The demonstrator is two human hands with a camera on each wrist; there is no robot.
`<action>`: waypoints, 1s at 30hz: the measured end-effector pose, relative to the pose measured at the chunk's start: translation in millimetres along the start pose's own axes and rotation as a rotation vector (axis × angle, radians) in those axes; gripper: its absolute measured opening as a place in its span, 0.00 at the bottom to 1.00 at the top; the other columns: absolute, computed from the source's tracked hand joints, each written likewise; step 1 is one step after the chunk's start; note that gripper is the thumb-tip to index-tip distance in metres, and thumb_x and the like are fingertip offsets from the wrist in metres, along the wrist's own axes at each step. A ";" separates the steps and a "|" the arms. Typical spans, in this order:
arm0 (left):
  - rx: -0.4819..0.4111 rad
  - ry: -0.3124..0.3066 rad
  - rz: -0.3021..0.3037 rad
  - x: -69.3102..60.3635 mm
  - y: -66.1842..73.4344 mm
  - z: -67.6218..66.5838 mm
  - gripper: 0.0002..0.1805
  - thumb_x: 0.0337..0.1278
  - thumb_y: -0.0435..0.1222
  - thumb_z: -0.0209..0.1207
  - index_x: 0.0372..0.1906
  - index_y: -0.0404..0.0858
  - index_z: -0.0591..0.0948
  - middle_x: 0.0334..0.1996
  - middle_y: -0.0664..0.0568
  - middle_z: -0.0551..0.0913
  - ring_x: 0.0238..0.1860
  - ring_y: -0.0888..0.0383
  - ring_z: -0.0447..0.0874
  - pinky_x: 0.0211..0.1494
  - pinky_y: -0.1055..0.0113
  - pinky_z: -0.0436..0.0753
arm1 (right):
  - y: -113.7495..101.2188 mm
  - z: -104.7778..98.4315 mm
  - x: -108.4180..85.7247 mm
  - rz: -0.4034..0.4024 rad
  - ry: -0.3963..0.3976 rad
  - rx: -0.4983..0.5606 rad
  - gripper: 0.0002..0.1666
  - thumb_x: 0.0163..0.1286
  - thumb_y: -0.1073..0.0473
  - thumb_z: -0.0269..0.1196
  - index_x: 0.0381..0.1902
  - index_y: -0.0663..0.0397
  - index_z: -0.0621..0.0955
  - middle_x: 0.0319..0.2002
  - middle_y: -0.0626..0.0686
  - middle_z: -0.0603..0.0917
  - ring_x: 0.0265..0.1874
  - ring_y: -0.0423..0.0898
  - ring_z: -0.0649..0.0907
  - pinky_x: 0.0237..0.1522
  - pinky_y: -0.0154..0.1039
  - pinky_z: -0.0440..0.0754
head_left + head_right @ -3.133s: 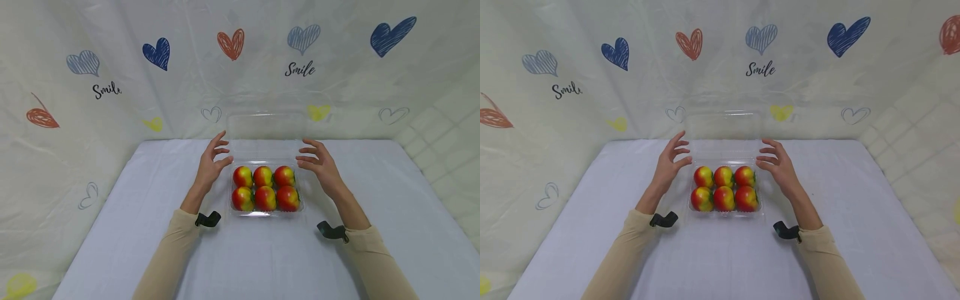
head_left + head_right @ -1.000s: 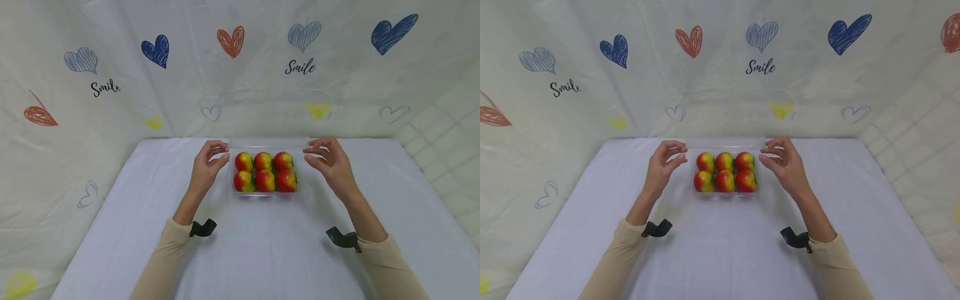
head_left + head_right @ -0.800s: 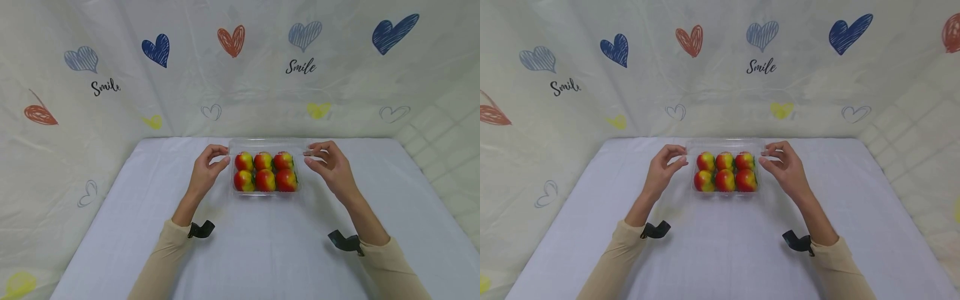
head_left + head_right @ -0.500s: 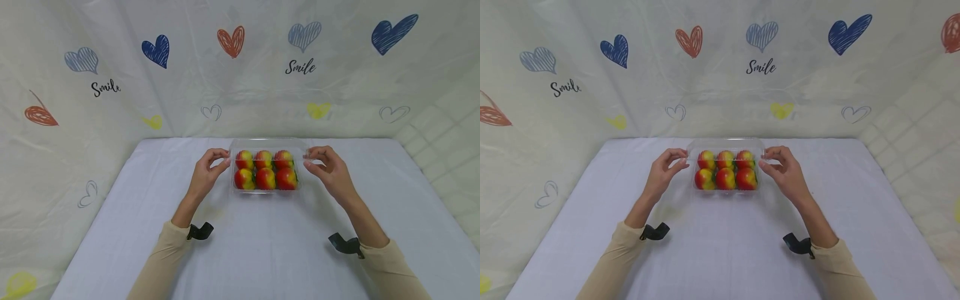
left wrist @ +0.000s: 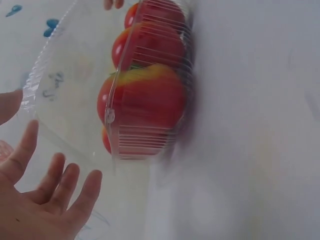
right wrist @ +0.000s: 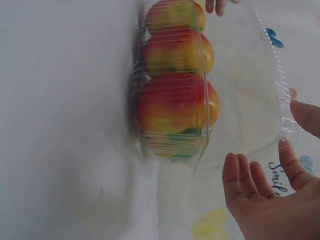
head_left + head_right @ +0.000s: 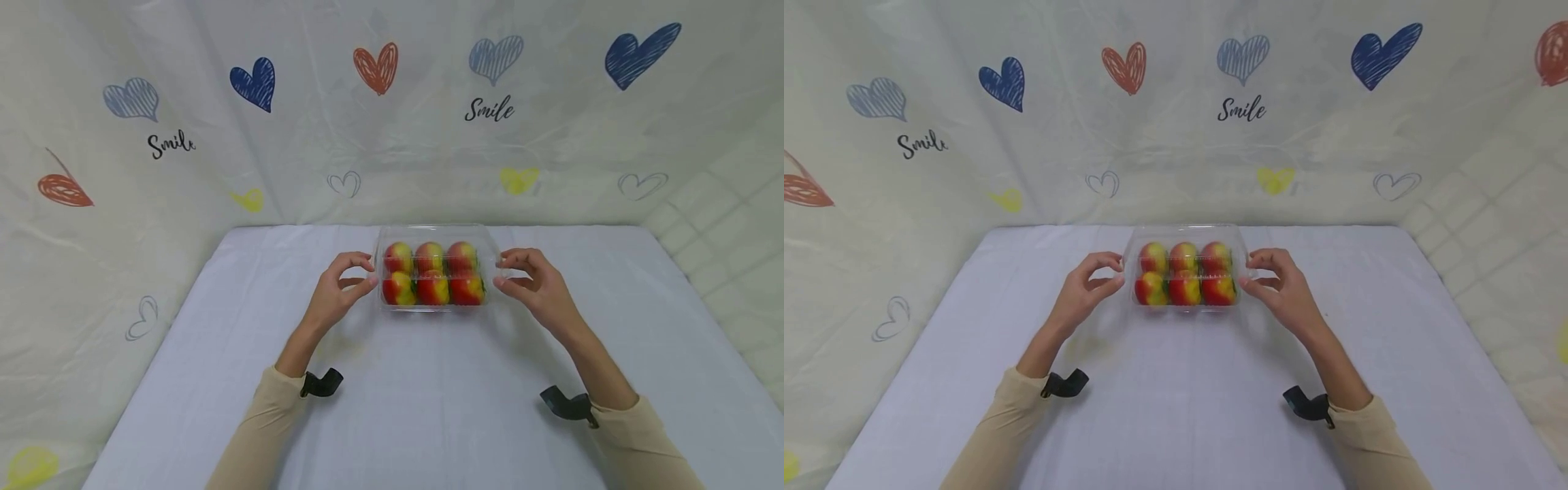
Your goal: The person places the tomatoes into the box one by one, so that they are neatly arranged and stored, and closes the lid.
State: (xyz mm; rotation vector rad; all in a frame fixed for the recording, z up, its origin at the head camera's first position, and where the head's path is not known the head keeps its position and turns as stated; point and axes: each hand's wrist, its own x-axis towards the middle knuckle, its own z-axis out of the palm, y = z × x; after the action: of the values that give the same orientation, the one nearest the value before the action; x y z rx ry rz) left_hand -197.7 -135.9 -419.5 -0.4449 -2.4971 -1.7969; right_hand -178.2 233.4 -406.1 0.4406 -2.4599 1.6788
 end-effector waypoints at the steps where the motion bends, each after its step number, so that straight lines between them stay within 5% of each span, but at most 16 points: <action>1: 0.010 -0.007 -0.006 -0.5 -0.7 -0.4 0.13 0.67 0.43 0.66 0.51 0.42 0.81 0.69 0.48 0.75 0.70 0.48 0.73 0.71 0.42 0.80 | 0.3 -0.3 -0.3 0.006 -0.007 -0.003 0.15 0.74 0.62 0.65 0.53 0.60 0.74 0.62 0.53 0.75 0.59 0.37 0.80 0.55 0.19 0.80; 20: 0.018 -0.094 -0.084 -11.3 -19.4 -0.8 0.19 0.67 0.42 0.66 0.57 0.39 0.81 0.72 0.42 0.70 0.71 0.40 0.72 0.71 0.43 0.80 | 12.5 -2.3 -5.6 0.087 -0.056 -0.055 0.20 0.73 0.59 0.67 0.57 0.63 0.74 0.62 0.57 0.74 0.57 0.31 0.78 0.53 0.19 0.79; 30: 0.077 -0.100 -0.155 -14.2 -26.2 1.2 0.19 0.65 0.42 0.68 0.58 0.42 0.83 0.71 0.48 0.70 0.74 0.49 0.69 0.69 0.45 0.82 | 18.0 -5.2 -6.4 0.190 -0.128 -0.124 0.27 0.72 0.56 0.69 0.62 0.60 0.73 0.65 0.59 0.74 0.63 0.51 0.79 0.51 0.16 0.78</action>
State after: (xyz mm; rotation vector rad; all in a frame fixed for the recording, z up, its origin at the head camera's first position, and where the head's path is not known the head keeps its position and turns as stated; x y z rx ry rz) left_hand -190.5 -145.4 -446.9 -0.3559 -2.7281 -1.7626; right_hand -178.1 245.4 -421.9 0.3170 -2.7581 1.5972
